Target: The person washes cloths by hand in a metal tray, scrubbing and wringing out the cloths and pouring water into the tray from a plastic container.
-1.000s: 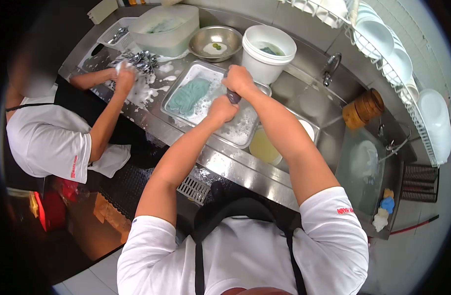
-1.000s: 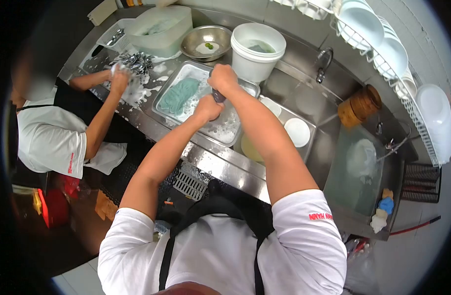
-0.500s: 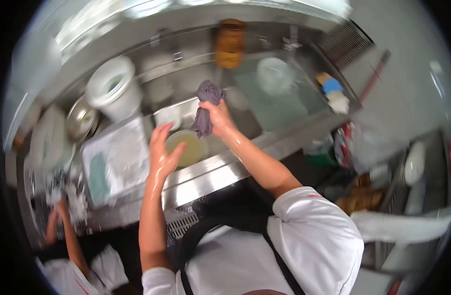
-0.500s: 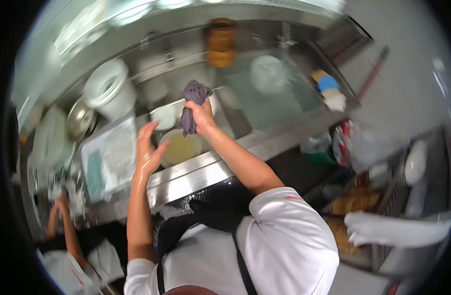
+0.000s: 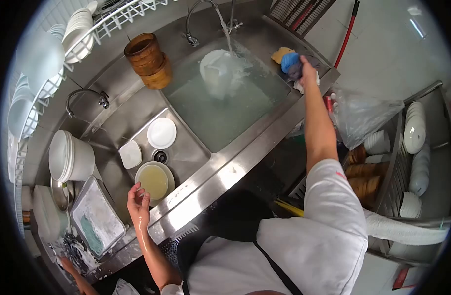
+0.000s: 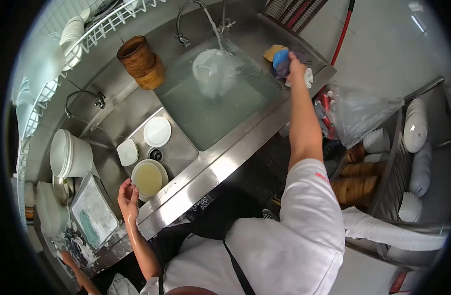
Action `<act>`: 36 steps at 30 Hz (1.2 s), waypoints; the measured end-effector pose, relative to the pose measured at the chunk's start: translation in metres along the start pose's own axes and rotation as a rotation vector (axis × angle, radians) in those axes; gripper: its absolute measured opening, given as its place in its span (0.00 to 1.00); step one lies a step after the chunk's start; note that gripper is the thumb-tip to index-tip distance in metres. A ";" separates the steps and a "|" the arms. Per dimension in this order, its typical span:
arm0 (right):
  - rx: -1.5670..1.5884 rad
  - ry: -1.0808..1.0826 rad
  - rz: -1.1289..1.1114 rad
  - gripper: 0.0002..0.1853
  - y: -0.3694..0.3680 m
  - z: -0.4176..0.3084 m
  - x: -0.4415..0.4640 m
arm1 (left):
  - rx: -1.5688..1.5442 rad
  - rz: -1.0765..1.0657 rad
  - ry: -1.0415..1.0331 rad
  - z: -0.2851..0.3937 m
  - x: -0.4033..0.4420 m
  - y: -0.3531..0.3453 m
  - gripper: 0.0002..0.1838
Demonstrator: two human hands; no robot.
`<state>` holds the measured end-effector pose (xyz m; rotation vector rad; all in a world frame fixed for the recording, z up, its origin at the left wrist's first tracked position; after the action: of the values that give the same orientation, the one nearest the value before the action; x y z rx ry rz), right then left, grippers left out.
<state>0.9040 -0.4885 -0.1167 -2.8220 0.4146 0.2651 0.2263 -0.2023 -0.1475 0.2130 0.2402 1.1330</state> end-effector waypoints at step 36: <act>-0.626 -0.023 -1.786 0.28 -0.168 0.270 -0.819 | 0.414 0.612 -0.005 -0.067 0.082 0.334 0.22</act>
<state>0.1462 -0.0457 -0.1527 -2.4216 -2.3303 -0.0135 -0.0497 0.0123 -0.1214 0.6902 0.4224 1.6810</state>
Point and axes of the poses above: each hand's wrist, its own x-axis towards the middle knuckle, its own y-axis out of the back of the hand, z = x × y, the point moved 1 cm from there along x, towards the middle knuckle, and after that the axes turned 11 degrees about z, right-handed, at the moved point
